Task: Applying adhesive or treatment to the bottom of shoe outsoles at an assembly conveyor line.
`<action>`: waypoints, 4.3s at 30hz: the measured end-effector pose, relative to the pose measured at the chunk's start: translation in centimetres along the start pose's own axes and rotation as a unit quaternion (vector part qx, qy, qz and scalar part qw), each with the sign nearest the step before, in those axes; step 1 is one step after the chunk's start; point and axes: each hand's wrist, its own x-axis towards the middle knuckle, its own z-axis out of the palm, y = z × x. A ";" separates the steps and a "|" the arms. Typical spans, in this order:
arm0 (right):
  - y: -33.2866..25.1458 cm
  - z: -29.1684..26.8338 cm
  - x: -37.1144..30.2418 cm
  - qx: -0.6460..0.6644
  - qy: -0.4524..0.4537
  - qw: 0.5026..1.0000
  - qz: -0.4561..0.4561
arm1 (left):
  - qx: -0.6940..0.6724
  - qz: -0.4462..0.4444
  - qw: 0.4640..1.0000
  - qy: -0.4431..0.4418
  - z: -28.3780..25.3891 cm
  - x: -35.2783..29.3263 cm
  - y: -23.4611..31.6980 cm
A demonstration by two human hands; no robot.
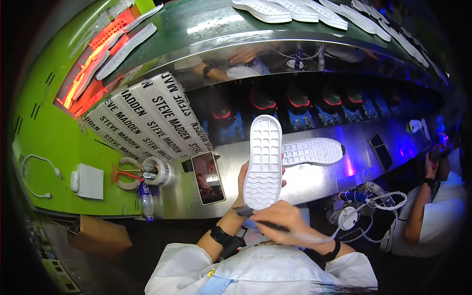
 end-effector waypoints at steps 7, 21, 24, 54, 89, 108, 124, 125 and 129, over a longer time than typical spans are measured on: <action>0.1 0.1 -0.2 0.149 0.026 0.987 0.055 | 0.137 0.039 0.990 0.010 1.4 0.6 1.2; 2.4 -1.1 -0.1 0.254 0.031 0.938 0.236 | 0.192 -0.072 0.978 -0.021 1.8 0.9 3.3; 2.0 -2.5 0.7 0.397 0.050 0.843 0.359 | 0.167 -0.108 0.978 -0.059 1.3 1.0 3.5; 0.5 -4.4 1.5 0.102 -0.137 0.979 0.107 | 0.137 -0.206 0.968 -0.042 2.8 1.8 3.2; 4.6 -11.0 -4.3 0.000 0.103 0.986 0.130 | 0.514 -0.267 0.805 0.128 5.9 1.6 3.9; 0.4 -6.1 -1.4 0.228 0.338 0.910 0.077 | 0.898 0.225 0.151 0.346 24.7 14.9 28.6; 1.9 -6.3 -2.1 0.308 0.350 0.858 0.218 | 0.584 0.371 0.716 0.086 23.6 8.8 20.2; 2.3 -6.7 -2.4 0.319 0.363 0.848 0.219 | 0.552 0.383 0.740 0.030 23.5 6.5 16.8; 0.0 -6.9 -1.8 0.367 0.304 0.850 0.225 | 0.274 0.202 0.939 0.056 13.3 -0.5 12.4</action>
